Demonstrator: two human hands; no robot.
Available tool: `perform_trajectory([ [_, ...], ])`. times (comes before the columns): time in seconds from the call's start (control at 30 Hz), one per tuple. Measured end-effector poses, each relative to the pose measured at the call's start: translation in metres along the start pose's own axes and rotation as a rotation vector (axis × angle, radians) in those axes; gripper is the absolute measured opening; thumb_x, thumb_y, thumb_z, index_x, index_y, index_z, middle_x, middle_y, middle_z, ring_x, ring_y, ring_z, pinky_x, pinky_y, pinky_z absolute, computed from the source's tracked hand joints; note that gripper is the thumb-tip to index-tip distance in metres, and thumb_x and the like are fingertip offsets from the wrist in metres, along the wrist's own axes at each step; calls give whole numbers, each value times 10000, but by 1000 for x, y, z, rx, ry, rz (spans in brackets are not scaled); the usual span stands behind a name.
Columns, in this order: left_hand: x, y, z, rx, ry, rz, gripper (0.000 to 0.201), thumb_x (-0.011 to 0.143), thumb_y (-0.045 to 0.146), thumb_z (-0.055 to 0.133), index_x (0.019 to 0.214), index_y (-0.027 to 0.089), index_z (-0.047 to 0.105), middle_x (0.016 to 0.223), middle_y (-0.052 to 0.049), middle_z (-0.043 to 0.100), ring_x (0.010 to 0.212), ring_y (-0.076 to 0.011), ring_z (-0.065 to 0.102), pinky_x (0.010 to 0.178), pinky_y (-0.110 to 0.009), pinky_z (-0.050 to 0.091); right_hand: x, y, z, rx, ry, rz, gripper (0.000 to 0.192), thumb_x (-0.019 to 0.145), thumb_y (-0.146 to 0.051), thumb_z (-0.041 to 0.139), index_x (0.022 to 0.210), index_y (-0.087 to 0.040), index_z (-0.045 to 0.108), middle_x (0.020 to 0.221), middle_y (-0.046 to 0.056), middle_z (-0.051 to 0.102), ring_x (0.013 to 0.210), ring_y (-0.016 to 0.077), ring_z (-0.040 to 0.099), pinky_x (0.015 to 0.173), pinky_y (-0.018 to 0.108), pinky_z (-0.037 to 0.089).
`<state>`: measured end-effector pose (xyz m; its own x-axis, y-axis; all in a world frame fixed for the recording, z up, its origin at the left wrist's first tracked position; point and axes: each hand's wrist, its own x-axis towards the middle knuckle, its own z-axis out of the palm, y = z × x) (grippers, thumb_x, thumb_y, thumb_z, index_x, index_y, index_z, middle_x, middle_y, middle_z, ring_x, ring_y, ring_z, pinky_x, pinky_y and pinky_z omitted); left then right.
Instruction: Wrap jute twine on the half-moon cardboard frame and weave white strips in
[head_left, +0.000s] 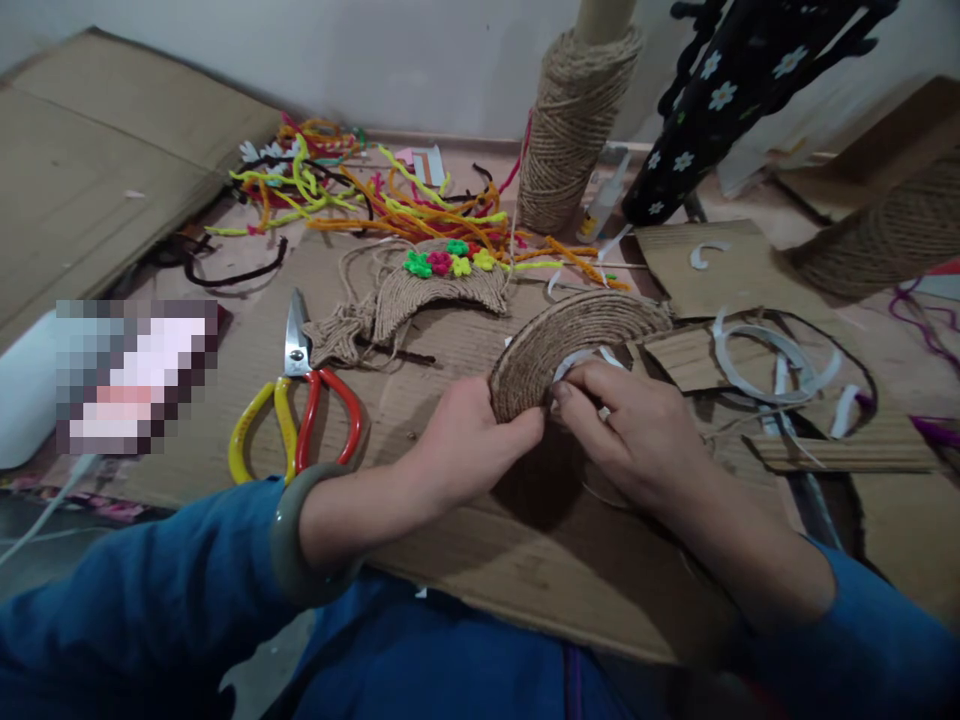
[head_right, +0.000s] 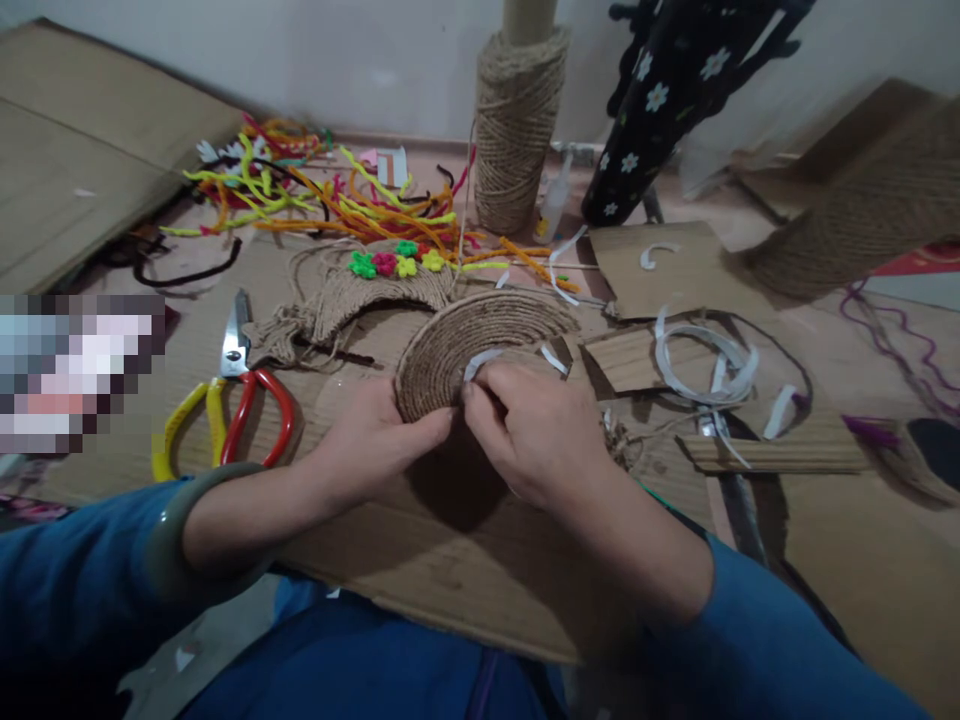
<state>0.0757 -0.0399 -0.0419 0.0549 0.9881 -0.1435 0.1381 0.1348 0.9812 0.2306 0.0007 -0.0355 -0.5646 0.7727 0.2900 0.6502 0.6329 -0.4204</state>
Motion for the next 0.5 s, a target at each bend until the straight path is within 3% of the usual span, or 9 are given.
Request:
perform_trajectory([
  [0.3, -1, -4, 0, 63, -2, 18, 97, 741, 186, 532, 739, 143, 619, 700, -2, 598, 728, -164, 566, 722, -291, 480, 0, 0, 1, -48, 14, -14, 273, 867, -249, 421, 600, -225, 469, 514, -5, 488, 473, 134, 489, 492, 270, 338],
  [0.5, -1, 2, 0, -68, -1, -26, 104, 721, 168, 566, 761, 128, 653, 701, 6, 620, 690, -135, 560, 669, -247, 470, -1, 1, 0, 4, 9, -22, 257, 880, -257, 433, 648, -213, 534, 545, 1, 539, 492, 131, 509, 506, 260, 358],
])
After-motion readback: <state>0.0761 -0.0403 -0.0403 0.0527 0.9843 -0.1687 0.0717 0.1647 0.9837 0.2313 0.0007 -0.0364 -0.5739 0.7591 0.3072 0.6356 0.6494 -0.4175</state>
